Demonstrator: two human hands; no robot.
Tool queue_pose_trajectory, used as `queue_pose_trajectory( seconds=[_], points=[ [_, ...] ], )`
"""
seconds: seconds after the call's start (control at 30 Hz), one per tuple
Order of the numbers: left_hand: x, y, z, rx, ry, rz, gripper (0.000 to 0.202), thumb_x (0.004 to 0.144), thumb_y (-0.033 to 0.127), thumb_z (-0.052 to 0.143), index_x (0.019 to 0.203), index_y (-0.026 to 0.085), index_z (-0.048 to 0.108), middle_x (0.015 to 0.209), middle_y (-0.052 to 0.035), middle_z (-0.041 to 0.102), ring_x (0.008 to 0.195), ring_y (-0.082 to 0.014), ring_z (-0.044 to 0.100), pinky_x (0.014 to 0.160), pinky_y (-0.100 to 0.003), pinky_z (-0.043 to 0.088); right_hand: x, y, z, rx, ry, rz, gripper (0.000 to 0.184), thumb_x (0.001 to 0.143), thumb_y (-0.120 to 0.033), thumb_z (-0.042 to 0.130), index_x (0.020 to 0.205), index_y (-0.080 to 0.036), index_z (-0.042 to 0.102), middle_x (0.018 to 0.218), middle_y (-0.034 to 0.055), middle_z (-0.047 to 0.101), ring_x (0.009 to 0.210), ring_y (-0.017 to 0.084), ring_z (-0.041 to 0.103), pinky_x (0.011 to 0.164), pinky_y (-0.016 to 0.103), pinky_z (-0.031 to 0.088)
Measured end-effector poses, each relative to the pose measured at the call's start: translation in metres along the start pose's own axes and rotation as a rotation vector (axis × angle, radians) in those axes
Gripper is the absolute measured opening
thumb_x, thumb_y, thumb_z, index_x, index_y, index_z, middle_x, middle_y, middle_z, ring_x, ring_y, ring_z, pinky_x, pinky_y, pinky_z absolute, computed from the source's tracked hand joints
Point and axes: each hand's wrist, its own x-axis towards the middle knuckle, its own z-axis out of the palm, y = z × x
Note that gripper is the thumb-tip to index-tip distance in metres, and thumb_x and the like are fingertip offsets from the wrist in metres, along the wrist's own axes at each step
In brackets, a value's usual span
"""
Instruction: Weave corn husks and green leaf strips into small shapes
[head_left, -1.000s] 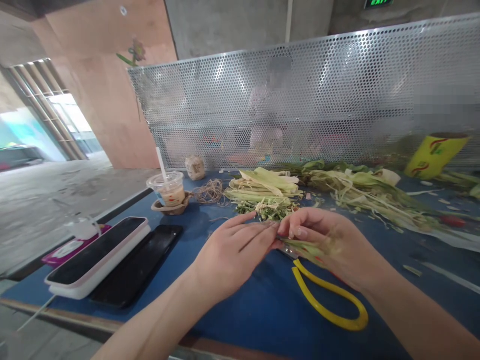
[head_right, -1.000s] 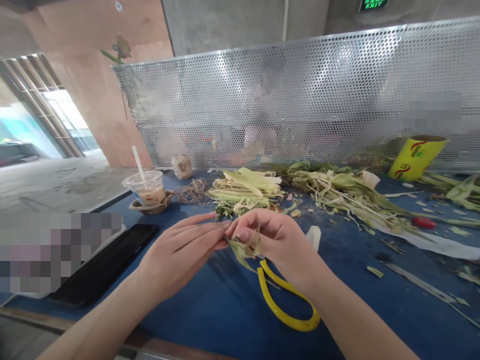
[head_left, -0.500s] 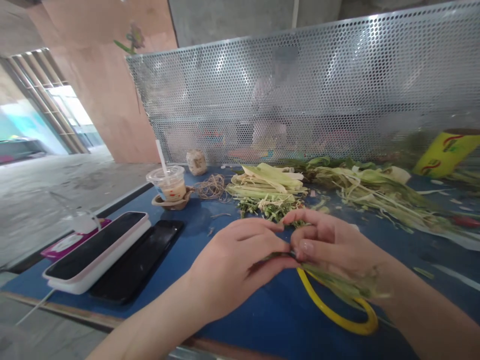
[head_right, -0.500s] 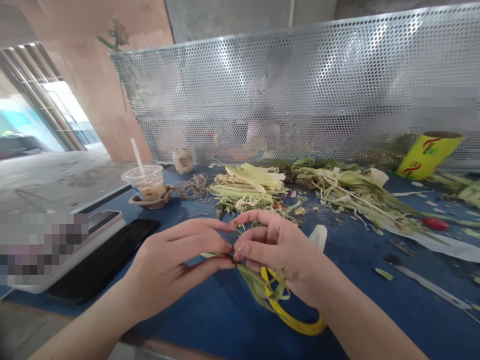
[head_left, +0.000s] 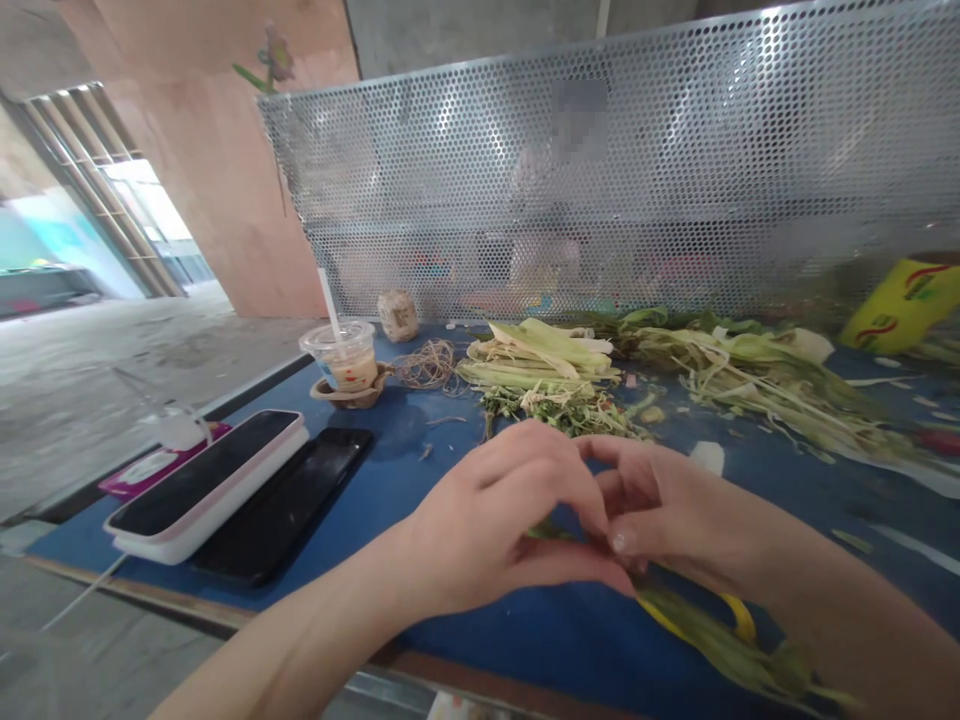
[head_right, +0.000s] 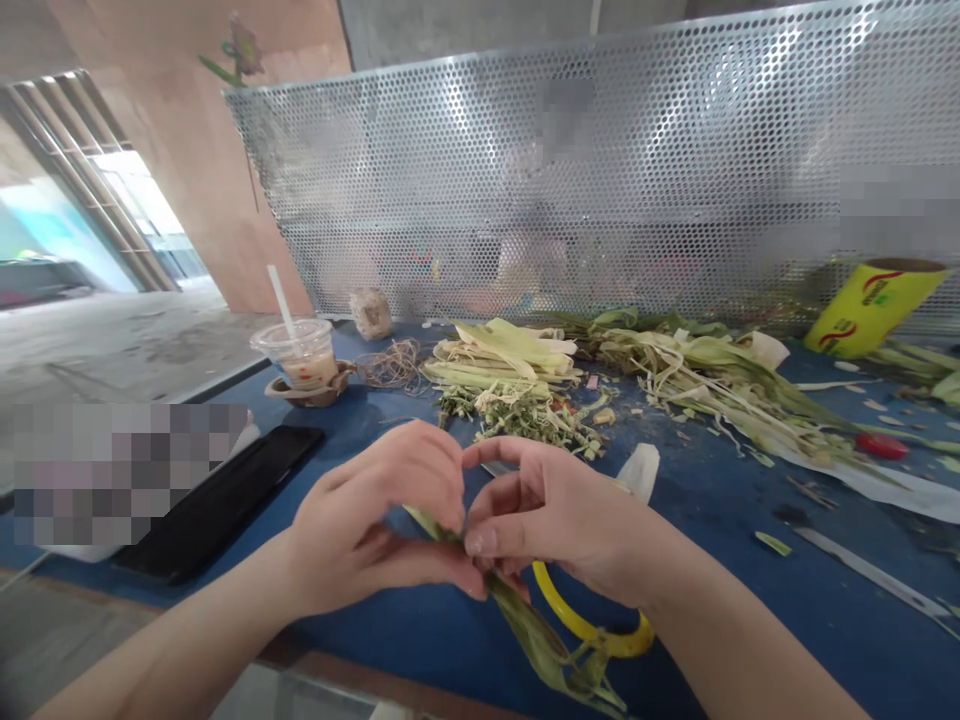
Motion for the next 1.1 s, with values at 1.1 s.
queue_pose_trajectory(
  seconds=[1.1],
  points=[
    [-0.006,0.010,0.007,0.017,0.030,-0.294,0.084,0.069,0.017,0.067,0.136,0.019,0.016,0.061,0.0040,0.061,0.059,-0.0121,0.058,0.060,-0.023,0.052,-0.007,-0.008,-0.001,-0.248,0.155,-0.019,0.011,0.061,-0.023,0.073,0.066,-0.017,0.064,0.059,-0.0023,0.065,0.055,0.006,0.059,0.056,0.017,0.048]
  ],
)
